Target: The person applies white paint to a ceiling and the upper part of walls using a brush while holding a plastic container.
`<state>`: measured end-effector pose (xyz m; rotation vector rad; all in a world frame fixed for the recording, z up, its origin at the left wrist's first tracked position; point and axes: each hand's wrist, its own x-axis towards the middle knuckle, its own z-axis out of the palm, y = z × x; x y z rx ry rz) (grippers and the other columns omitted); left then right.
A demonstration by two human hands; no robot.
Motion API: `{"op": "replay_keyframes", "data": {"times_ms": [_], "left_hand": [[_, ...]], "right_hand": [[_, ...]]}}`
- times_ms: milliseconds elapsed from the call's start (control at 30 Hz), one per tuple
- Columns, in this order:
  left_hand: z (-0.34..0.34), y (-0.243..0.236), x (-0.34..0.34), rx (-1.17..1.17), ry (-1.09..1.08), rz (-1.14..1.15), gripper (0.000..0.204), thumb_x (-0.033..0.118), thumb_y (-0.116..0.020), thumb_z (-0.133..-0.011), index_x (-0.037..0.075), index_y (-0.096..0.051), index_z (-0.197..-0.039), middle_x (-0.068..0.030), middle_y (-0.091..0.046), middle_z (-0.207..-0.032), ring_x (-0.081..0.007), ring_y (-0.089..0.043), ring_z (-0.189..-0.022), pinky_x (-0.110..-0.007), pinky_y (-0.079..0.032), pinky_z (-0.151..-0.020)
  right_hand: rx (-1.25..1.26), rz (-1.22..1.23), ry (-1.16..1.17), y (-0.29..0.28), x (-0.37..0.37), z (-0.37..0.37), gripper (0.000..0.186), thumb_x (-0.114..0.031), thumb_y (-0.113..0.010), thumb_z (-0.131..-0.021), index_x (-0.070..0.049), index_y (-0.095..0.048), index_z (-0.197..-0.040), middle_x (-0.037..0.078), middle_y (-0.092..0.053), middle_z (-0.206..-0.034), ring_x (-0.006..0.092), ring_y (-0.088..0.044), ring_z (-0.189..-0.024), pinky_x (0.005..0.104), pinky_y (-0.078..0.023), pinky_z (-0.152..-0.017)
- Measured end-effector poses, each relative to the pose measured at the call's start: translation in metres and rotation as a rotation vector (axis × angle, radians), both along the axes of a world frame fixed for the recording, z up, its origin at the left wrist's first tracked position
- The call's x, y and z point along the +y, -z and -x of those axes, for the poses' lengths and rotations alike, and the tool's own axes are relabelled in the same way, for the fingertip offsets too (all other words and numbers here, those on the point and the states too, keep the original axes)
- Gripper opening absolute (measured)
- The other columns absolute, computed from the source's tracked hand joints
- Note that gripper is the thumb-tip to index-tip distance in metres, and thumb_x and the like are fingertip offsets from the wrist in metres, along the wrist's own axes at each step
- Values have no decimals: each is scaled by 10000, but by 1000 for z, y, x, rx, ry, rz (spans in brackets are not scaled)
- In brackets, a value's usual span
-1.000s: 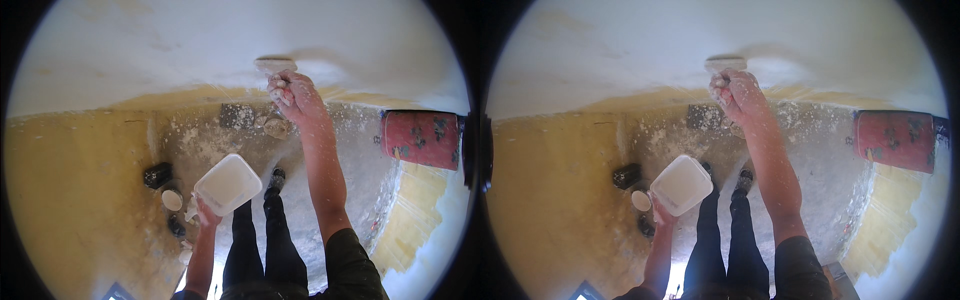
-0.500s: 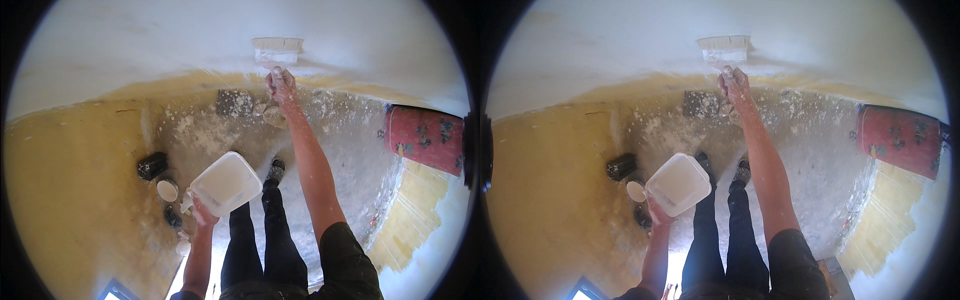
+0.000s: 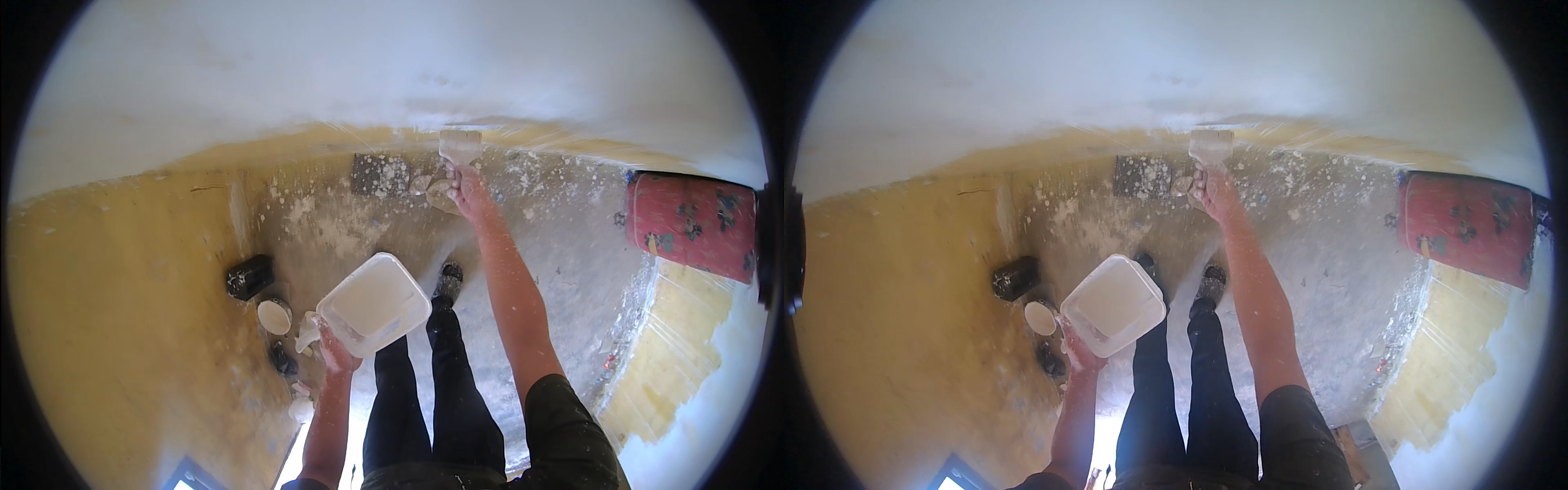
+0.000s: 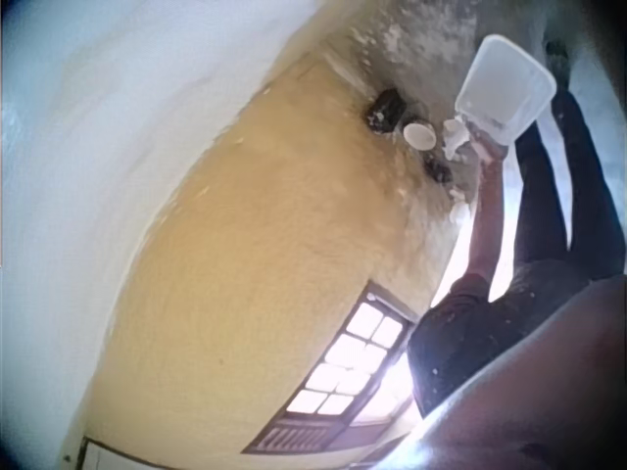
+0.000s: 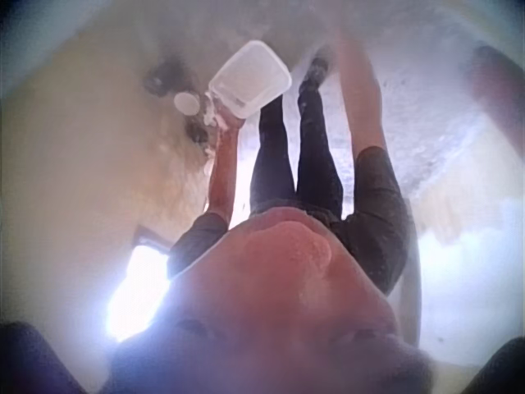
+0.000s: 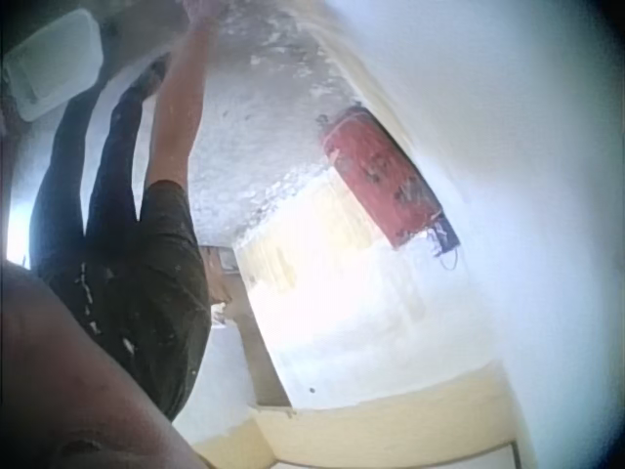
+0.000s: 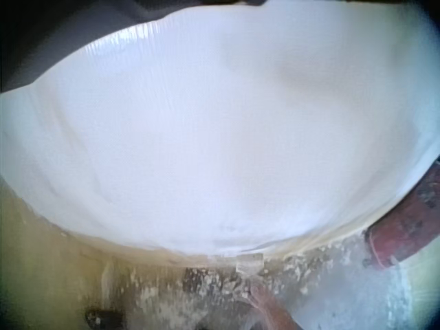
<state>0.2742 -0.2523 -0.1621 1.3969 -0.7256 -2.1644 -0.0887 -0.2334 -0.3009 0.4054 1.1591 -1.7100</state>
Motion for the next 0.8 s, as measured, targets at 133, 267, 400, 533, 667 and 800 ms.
{"op": "replay_keyframes", "data": {"times_ms": [133, 267, 400, 533, 667, 800], "left_hand": [[10, -19, 0, 21, -31, -35, 631, 569, -297, -924, 99, -378, -1338, -93, -462, -1300, -275, -465, -1178, -437, -399, -979], [7, -19, 0, 165, 16, 0, 617, 550, -304, -931, 94, -377, -1341, -98, -469, -1303, -280, -463, -1187, -446, -392, -985], [31, -32, 3, 149, 60, 45, 619, 547, -313, -930, 91, -370, -1345, -107, -466, -1306, -289, -469, -1184, -452, -390, -987], [40, -35, 6, 197, 76, 56, 610, 536, -308, -934, 91, -366, -1348, -111, -467, -1305, -294, -477, -1177, -454, -396, -983], [48, -25, 9, 86, 71, 37, 606, 533, -283, -942, 90, -358, -1349, -111, -460, -1312, -292, -475, -1181, -456, -400, -979], [39, -13, 3, 141, 36, -54, 622, 547, -271, -941, 87, -350, -1352, -112, -445, -1324, -291, -468, -1185, -462, -396, -979]], "right_hand": [[97, 44, -183, -104, -9, 47, 194, -218, -470, -935, -44, -550, -972, -22, -445, -641, 73, -412, -497, 216, -340, -424], [68, 75, -137, -233, 2, 30, 221, -234, -452, -945, -42, -556, -977, -21, -449, -637, 67, -404, -505, 220, -339, -426], [378, 174, -193, -284, 33, 4, 296, -331, -452, -953, -52, -551, -954, -13, -475, -640, 57, -401, -505, 222, -337, -431], [708, 193, -157, -207, 23, 28, 389, -461, -485, -921, -77, -525, -876, -18, -489, -639, 45, -397, -499, 212, -326, -429], [694, 139, -115, -77, 6, 61, 422, -509, -496, -900, -92, -509, -838, -36, -454, -605, 43, -376, -479, 202, -307, -426], [585, 95, -170, -14, 2, 50, 414, -502, -496, -901, -92, -546, -925, -44, -419, -588, 46, -364, -471, 197, -299, -426]]}}
